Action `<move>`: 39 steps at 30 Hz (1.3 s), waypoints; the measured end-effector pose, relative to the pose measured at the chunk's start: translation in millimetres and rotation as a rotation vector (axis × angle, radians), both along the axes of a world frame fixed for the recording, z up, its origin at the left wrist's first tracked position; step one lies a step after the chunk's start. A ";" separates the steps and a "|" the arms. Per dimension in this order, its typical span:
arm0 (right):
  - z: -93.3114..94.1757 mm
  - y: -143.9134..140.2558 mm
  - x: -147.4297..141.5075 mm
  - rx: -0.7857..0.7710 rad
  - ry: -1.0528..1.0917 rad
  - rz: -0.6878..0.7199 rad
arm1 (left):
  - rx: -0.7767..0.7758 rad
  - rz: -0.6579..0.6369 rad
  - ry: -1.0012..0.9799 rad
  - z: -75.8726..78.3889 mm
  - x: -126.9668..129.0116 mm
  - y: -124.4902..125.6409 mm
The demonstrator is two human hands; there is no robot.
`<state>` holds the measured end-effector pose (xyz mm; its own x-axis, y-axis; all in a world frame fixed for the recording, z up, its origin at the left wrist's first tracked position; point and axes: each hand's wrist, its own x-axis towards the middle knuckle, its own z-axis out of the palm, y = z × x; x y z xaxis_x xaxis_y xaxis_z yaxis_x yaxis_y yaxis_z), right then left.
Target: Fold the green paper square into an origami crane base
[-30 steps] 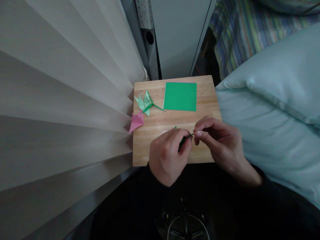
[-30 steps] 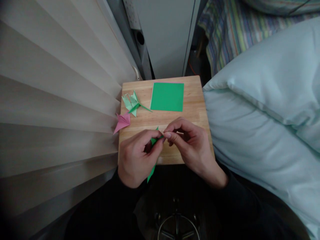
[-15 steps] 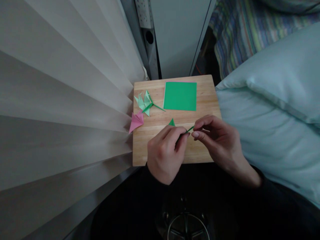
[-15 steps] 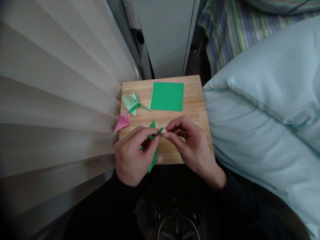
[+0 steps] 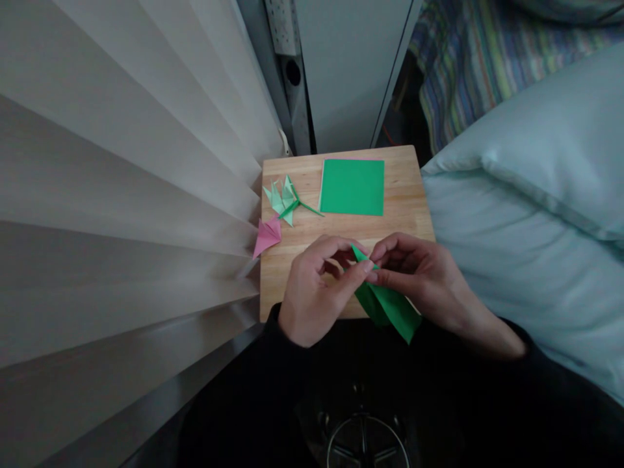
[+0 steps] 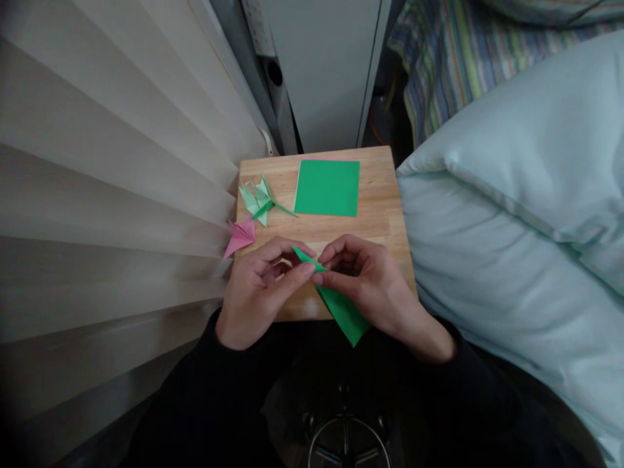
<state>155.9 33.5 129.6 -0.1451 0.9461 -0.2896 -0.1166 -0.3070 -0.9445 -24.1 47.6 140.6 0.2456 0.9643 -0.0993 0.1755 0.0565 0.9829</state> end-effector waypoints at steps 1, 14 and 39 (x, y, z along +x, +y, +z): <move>0.5 0.9 1.5 -0.030 0.023 0.011 | -0.002 -0.026 -0.007 0.0 -2.4 1.9; 2.3 4.7 10.3 -0.147 -0.094 0.290 | -0.248 -0.010 -0.134 -10.2 -6.2 8.7; 2.3 2.8 15.1 -0.062 -0.262 0.261 | -0.200 0.032 -0.096 -18.3 4.0 3.6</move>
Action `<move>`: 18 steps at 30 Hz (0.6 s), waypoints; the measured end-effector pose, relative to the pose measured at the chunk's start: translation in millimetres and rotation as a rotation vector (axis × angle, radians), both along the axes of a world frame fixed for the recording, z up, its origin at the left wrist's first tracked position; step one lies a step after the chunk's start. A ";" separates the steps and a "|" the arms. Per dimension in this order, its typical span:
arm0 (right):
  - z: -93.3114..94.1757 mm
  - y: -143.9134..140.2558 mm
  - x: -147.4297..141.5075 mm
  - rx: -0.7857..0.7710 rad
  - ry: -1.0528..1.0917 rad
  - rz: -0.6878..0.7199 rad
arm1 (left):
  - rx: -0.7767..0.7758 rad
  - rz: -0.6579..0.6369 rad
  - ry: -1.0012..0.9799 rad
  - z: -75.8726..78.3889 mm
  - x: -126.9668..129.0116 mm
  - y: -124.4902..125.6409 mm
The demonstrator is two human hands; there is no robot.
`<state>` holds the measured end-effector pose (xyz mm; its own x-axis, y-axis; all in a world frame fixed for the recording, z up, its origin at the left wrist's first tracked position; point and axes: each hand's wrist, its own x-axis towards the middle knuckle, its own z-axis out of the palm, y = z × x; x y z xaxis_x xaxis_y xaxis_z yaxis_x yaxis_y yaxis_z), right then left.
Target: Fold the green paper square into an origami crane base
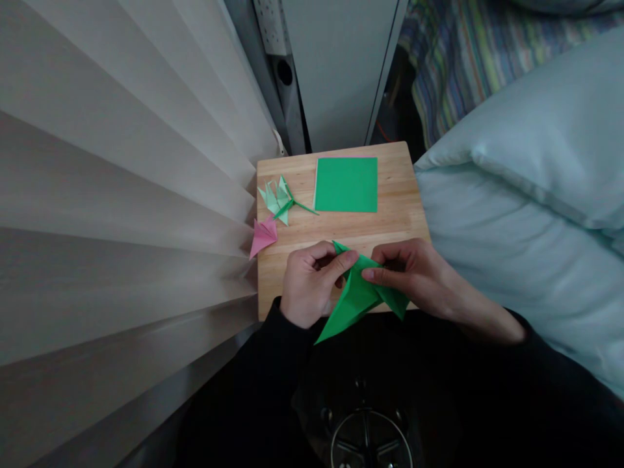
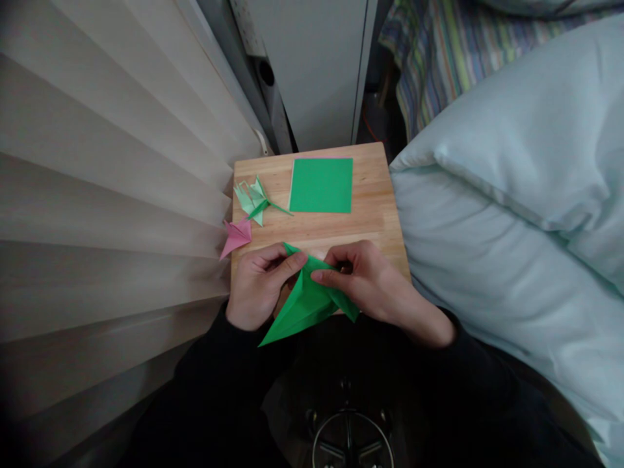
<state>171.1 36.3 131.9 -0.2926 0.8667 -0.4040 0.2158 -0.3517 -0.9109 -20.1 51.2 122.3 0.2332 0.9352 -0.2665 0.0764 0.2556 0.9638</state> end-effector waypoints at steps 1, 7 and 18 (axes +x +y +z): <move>-0.4 -0.3 -0.2 0.001 -0.004 -0.002 | -0.004 0.004 -0.006 0.1 0.8 -0.3; 0.5 0.5 -2.1 0.003 -0.029 0.004 | -0.073 0.006 -0.077 -1.5 1.7 -0.6; -3.1 1.8 -3.8 -0.092 -0.028 -0.065 | -0.086 -0.003 -0.060 -3.1 -0.1 -1.1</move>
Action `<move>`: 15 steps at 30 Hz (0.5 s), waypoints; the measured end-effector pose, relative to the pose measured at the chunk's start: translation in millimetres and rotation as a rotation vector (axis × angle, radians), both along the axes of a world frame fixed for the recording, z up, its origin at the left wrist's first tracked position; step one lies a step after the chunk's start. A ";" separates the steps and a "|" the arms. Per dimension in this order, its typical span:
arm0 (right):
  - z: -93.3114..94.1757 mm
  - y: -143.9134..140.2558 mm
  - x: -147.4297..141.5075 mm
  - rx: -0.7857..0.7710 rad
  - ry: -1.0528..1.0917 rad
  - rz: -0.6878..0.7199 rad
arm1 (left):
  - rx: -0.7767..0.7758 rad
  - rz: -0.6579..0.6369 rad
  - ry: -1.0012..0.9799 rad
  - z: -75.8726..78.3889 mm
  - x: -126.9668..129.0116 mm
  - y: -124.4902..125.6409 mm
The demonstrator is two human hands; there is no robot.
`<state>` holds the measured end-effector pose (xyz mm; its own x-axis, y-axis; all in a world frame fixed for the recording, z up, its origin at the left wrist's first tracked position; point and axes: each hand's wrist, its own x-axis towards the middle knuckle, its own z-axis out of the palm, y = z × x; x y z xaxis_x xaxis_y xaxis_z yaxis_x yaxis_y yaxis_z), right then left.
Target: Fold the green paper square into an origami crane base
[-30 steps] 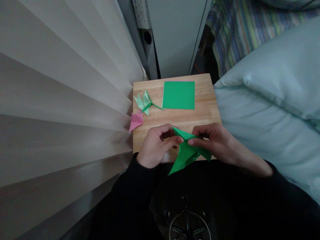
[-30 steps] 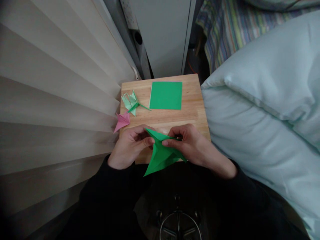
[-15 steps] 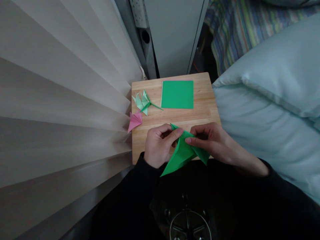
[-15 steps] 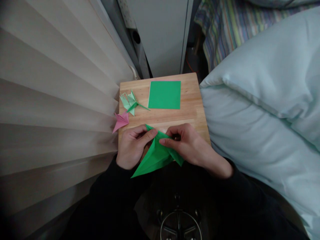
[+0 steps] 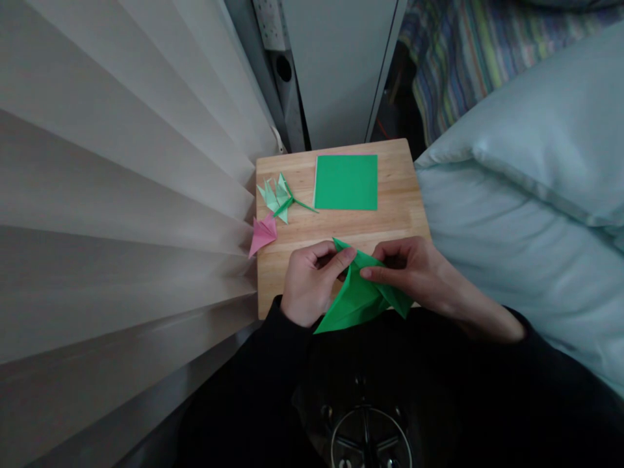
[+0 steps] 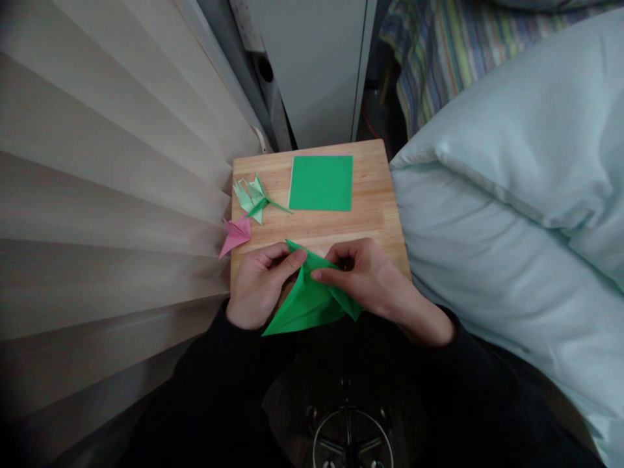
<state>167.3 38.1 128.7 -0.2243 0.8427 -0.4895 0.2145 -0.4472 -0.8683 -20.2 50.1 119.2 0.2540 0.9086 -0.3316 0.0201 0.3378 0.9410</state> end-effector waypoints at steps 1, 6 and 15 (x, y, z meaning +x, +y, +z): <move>-0.5 -0.1 0.3 -0.006 0.000 -0.007 | 0.000 0.005 0.004 0.3 0.1 0.0; 0.0 0.4 2.4 -0.058 0.034 -0.026 | -0.013 0.021 0.021 0.5 0.1 0.3; -5.9 -0.6 4.5 -0.064 0.091 -0.038 | 0.031 0.047 0.105 -3.0 2.1 -1.7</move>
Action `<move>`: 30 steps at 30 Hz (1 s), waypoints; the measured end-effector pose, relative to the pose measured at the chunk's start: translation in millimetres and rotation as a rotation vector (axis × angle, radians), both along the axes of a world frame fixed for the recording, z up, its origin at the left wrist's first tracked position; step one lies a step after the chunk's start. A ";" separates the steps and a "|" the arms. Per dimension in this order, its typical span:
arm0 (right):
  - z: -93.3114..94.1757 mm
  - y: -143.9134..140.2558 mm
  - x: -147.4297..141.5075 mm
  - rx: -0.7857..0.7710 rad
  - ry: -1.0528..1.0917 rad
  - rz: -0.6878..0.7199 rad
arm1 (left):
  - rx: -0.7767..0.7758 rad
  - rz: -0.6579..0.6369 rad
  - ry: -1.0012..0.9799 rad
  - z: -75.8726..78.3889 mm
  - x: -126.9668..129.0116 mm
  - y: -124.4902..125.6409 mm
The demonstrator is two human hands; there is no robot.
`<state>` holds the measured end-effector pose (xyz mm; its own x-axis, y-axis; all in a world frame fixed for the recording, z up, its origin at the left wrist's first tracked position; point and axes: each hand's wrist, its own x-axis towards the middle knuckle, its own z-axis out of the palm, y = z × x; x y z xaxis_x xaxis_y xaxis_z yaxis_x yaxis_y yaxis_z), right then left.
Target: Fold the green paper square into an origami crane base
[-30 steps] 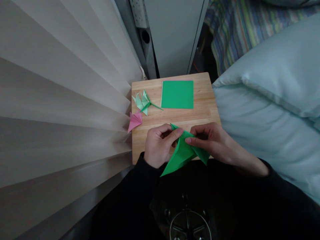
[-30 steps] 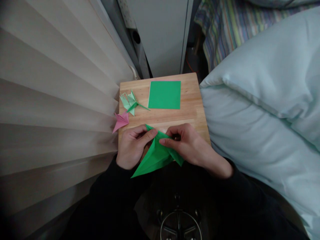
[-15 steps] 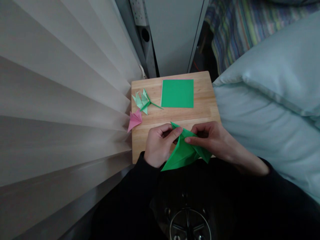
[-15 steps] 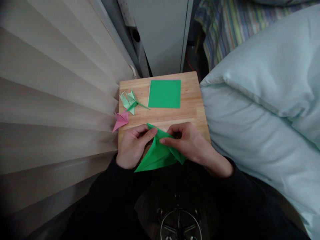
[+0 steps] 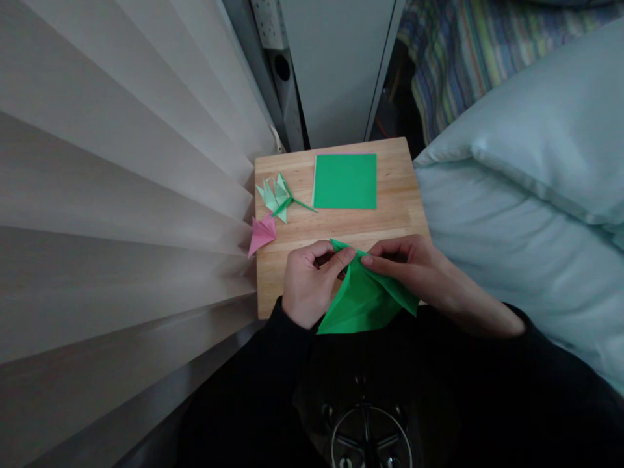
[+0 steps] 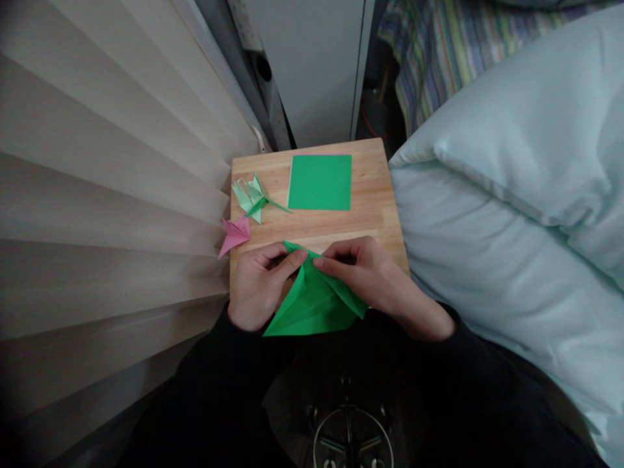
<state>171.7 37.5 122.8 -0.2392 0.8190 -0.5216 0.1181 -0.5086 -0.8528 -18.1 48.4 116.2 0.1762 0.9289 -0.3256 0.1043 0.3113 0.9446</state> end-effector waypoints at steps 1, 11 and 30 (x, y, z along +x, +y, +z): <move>-0.9 -0.2 0.0 -0.011 0.012 -0.002 | 0.003 -0.002 0.003 0.1 0.1 -0.2; 4.6 1.8 -1.2 -0.034 -0.028 -0.008 | -0.015 -0.016 -0.020 -1.5 0.4 -1.5; 6.9 6.2 9.1 -0.020 -0.042 0.036 | -0.054 0.022 -0.048 -0.6 -4.1 0.8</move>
